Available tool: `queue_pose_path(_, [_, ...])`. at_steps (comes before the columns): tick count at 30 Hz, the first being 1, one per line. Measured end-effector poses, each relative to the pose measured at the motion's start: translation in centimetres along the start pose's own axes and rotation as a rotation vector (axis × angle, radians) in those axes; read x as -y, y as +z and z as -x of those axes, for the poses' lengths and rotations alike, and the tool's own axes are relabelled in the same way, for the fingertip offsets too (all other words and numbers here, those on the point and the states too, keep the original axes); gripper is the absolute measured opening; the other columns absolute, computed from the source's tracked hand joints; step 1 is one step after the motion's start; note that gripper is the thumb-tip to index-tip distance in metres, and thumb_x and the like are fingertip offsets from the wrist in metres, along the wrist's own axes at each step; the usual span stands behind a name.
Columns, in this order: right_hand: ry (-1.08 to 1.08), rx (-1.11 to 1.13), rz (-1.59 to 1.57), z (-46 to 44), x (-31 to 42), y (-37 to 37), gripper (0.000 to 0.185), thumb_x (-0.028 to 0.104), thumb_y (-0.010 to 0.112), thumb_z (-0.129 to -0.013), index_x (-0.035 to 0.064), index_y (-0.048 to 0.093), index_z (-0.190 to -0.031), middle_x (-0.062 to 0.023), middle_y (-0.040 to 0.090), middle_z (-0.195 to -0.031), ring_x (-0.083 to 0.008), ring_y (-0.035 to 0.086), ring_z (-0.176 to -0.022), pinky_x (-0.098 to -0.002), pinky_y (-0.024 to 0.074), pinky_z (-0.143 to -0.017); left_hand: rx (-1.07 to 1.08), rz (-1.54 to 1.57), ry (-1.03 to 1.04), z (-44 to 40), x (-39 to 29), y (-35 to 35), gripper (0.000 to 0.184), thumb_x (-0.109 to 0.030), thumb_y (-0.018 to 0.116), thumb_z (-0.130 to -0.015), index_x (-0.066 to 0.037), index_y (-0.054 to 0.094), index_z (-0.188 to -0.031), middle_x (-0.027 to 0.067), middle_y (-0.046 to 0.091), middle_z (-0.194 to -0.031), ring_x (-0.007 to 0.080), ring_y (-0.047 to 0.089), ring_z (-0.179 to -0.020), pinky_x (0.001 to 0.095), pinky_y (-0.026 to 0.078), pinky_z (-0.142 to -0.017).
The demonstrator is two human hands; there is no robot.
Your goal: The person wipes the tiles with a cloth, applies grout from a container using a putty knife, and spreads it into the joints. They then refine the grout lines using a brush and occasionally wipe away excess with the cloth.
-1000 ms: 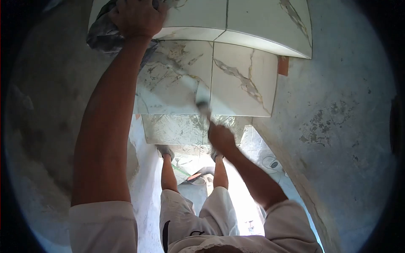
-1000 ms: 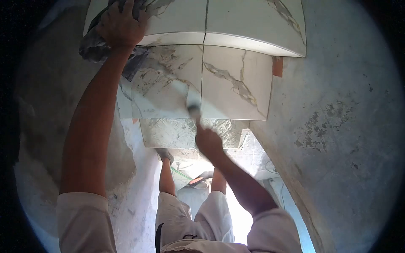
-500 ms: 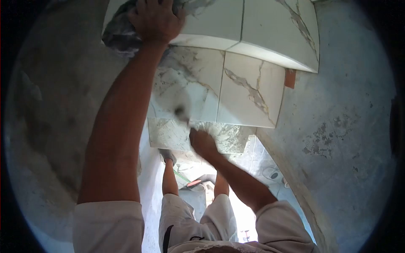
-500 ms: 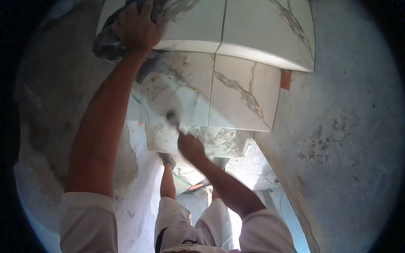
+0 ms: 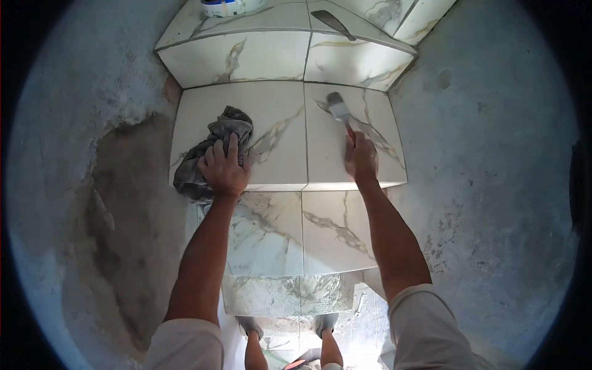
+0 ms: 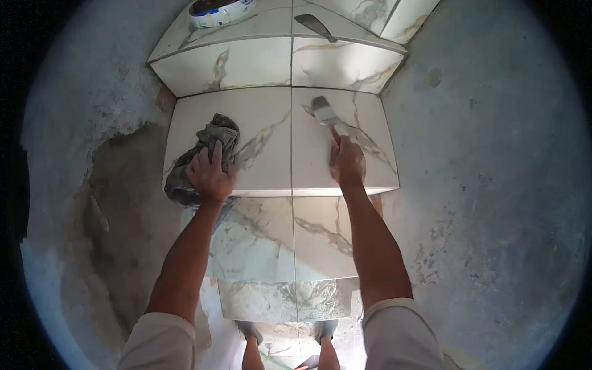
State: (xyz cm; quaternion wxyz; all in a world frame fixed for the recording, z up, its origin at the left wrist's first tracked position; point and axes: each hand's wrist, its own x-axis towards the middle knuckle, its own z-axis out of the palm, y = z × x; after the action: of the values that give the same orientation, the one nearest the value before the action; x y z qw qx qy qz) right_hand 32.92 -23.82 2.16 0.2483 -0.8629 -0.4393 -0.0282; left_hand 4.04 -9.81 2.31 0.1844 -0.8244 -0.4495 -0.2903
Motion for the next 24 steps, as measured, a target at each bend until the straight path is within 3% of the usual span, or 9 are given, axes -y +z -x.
queue_pose_path(3, [-0.020, -0.030, -0.035, 0.0, -0.3, 0.5, 0.026, 0.029, 0.049, -0.094, 0.0049, 0.055, -0.097, -0.0260, 0.060, -0.079, -0.0454, 0.059, -0.075, -0.0543, 0.0457, -0.067, 0.050, 0.086, 0.056, 0.9, 0.6, -1.4, 0.052, -0.032, 0.066, -0.074, -0.017, 0.060, -0.123, 0.0140, 0.055, -0.110, 0.0328, 0.050, -0.101, 0.0497, 0.036, -0.086])
queue_pose_path(6, [-0.124, -0.125, 0.023, -0.5, -2.7, 3.3, 0.025, 0.029, 0.050, -0.094, 0.0046, 0.056, -0.093, -0.0259, 0.060, -0.075, -0.0460, 0.057, -0.070, -0.0544, 0.0446, -0.064, -0.279, 0.286, -0.121, 2.8, -1.4, -10.8, 0.042, -0.010, 0.063, -0.080, -0.003, 0.058, -0.121, 0.0180, 0.056, -0.109, 0.0380, 0.051, -0.098, 0.0476, 0.043, -0.083])
queue_pose_path(8, [-0.116, -0.059, -0.023, -0.6, -2.8, 3.5, 0.022, 0.027, 0.048, -0.095, 0.0051, 0.053, -0.096, -0.0251, 0.059, -0.076, -0.0444, 0.057, -0.068, -0.0537, 0.0434, -0.061, -0.220, 0.386, -0.248, 7.9, -4.2, -17.3, 0.047, -0.016, 0.064, -0.081, 0.000, 0.056, -0.124, 0.0220, 0.054, -0.112, 0.0388, 0.051, -0.097, 0.0484, 0.041, -0.088])
queue_pose_path(9, [-0.022, -0.029, 0.062, 0.0, -1.1, 1.9, 0.022, 0.026, 0.048, -0.096, 0.0055, 0.052, -0.099, -0.0247, 0.059, -0.078, -0.0438, 0.058, -0.070, -0.0532, 0.0440, -0.061, -0.152, 0.355, -0.165, 10.5, -6.4, -19.7, 0.050, -0.016, 0.063, -0.083, 0.001, 0.051, -0.129, 0.0162, 0.058, -0.112, 0.0322, 0.056, -0.097, 0.0428, 0.046, -0.084])
queue_pose_path(11, [-0.030, -0.036, 0.076, 0.0, -0.6, 1.2, 0.024, 0.028, 0.048, -0.096, 0.0053, 0.053, -0.099, -0.0239, 0.060, -0.079, -0.0444, 0.059, -0.073, -0.0538, 0.0442, -0.064, 0.178, 1.113, -0.350, 19.5, -11.0, -20.2, 0.042, -0.005, 0.057, -0.080, 0.006, 0.055, -0.121, 0.0199, 0.058, -0.116, 0.0319, 0.056, -0.105, 0.0389, 0.045, -0.088])
queue_pose_path(13, [-0.069, -0.055, 0.058, -0.2, -0.7, 1.5, 0.029, 0.032, 0.047, -0.096, 0.0042, 0.055, -0.098, -0.0241, 0.062, -0.081, -0.0440, 0.060, -0.076, -0.0533, 0.0459, -0.067, 0.436, 1.506, -0.435, 24.3, -20.6, -18.0, 0.053, -0.001, 0.073, -0.071, -0.005, 0.058, -0.122, 0.0053, 0.054, -0.091, 0.0154, 0.053, -0.076, 0.0257, 0.043, -0.061])
queue_pose_path(14, [-0.036, -0.031, 0.069, -0.1, -0.6, 1.3, 0.032, 0.035, 0.047, -0.095, 0.0041, 0.055, -0.097, -0.0244, 0.062, -0.082, -0.0436, 0.061, -0.078, -0.0533, 0.0468, -0.068, 0.108, 0.992, -0.239, 17.8, -20.9, -17.4, 0.053, -0.001, 0.075, -0.064, -0.011, 0.064, -0.115, 0.0071, 0.053, -0.096, 0.0258, 0.053, -0.084, 0.0373, 0.044, -0.069])
queue_pose_path(19, [-0.102, -0.071, 0.031, 0.0, -1.0, 2.1, 0.032, 0.034, 0.047, -0.096, 0.0033, 0.055, -0.095, -0.0233, 0.062, -0.076, -0.0448, 0.060, -0.072, -0.0533, 0.0455, -0.064, 0.470, 0.756, 0.448, 24.4, -29.6, -1.2, 0.053, -0.031, 0.062, -0.079, -0.021, 0.054, -0.130, 0.0142, 0.045, -0.135, 0.0361, 0.039, -0.127, 0.0585, 0.028, -0.102])
queue_pose_path(24, [-0.204, -0.123, 0.002, -0.1, -1.0, 2.0, 0.034, 0.035, 0.047, -0.097, 0.0022, 0.054, -0.092, -0.0242, 0.063, -0.079, -0.0457, 0.061, -0.075, -0.0520, 0.0460, -0.065, 0.664, 0.684, 0.429, 21.1, -27.7, 4.5, 0.045, -0.034, 0.051, -0.088, -0.031, 0.050, -0.133, 0.0160, 0.036, -0.146, 0.0381, 0.032, -0.135, 0.0624, 0.024, -0.106])
